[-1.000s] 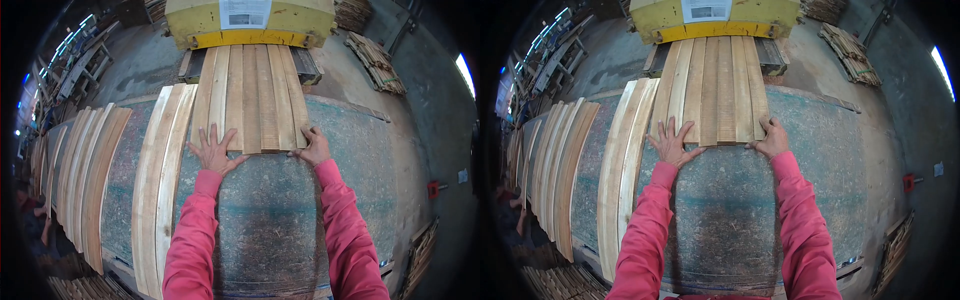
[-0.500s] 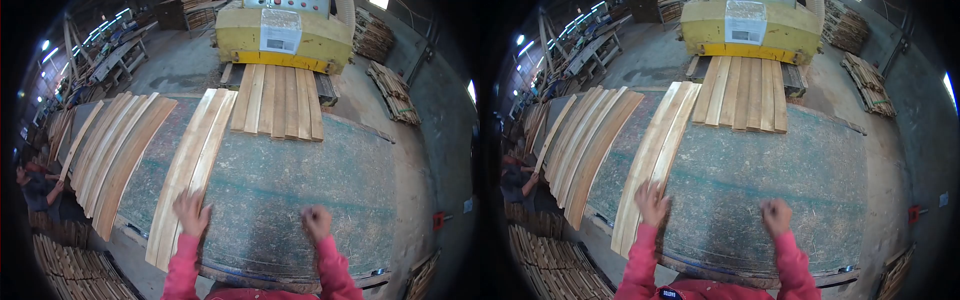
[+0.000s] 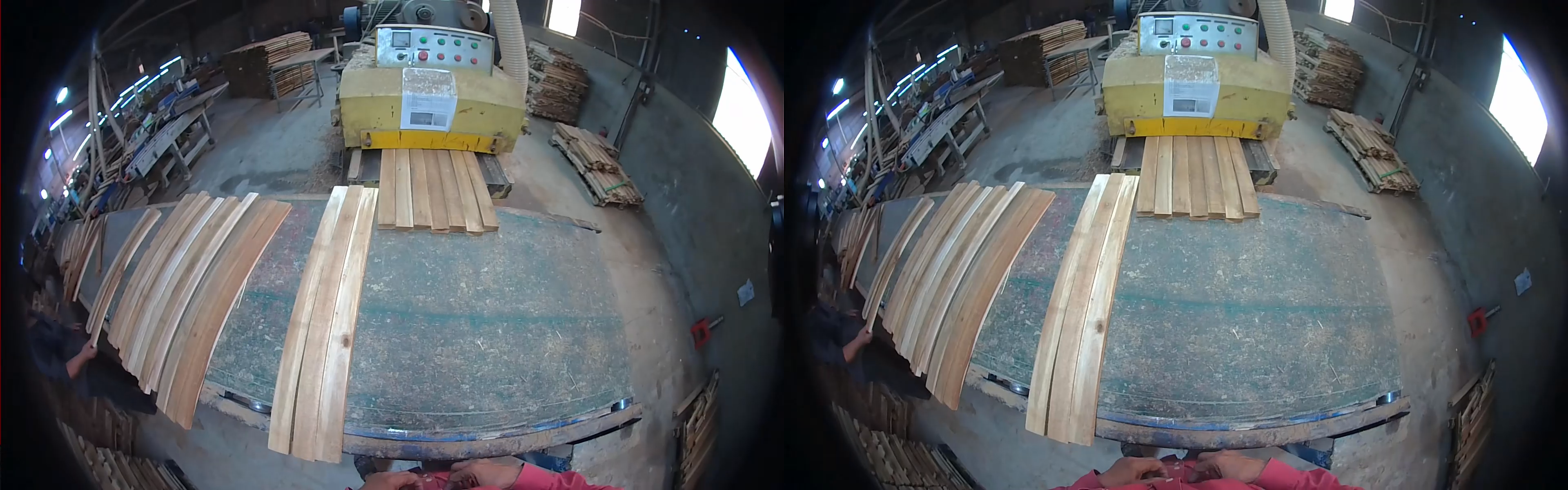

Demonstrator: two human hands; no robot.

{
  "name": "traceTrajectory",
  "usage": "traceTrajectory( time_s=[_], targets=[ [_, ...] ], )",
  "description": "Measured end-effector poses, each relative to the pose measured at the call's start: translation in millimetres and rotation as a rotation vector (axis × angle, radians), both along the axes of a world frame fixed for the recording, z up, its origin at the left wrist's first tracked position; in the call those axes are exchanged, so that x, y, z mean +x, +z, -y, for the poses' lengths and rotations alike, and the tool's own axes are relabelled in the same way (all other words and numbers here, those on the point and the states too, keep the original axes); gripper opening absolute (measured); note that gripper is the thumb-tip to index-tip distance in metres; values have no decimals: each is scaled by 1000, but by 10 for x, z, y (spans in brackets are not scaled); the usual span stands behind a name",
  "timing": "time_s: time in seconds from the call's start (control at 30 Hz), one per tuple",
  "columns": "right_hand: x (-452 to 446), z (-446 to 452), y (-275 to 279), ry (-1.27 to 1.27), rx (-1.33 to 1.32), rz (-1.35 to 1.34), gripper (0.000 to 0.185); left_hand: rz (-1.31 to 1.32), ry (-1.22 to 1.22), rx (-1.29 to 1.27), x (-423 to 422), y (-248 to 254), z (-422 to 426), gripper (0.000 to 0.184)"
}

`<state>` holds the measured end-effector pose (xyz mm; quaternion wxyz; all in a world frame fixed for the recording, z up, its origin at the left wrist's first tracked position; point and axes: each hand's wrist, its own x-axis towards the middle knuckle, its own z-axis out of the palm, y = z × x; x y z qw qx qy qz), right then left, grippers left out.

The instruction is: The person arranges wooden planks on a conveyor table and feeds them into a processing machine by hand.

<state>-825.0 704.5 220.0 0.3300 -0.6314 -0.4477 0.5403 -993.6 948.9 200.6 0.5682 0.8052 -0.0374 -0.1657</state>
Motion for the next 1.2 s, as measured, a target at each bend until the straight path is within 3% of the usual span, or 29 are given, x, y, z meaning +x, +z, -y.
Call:
traceTrajectory(
  time_s=[0.23,0.33,0.43,0.53,0.63,0.73,0.83,0.97,1.03,1.2],
  targets=[
    [-449,-236,344,79,118,362,29,-33,-295,80,-289,131,-426,36],
    [-688,-348,402,23,197,519,33,-185,-390,198,-218,530,-438,35],
    [-776,-505,563,98,-2,488,35,30,-343,144,-400,353,-448,29],
    [-894,-409,182,222,22,515,47,-131,-522,329,-378,326,-462,42],
    [-993,-381,-14,180,106,572,50,-100,-476,394,-426,437,-469,45],
    [-1014,-421,264,22,255,542,44,-14,-337,456,-559,551,-414,42],
    [-1067,-415,166,11,278,624,37,75,-211,550,-670,554,-380,37],
    [-1161,-473,24,-45,295,659,30,264,-79,558,-848,218,-479,32],
    [-1164,-483,-39,-49,301,642,28,232,-71,558,-871,27,-497,25],
    [-1172,-440,-139,-47,169,569,27,110,-133,492,-842,139,-478,20]
  ],
)
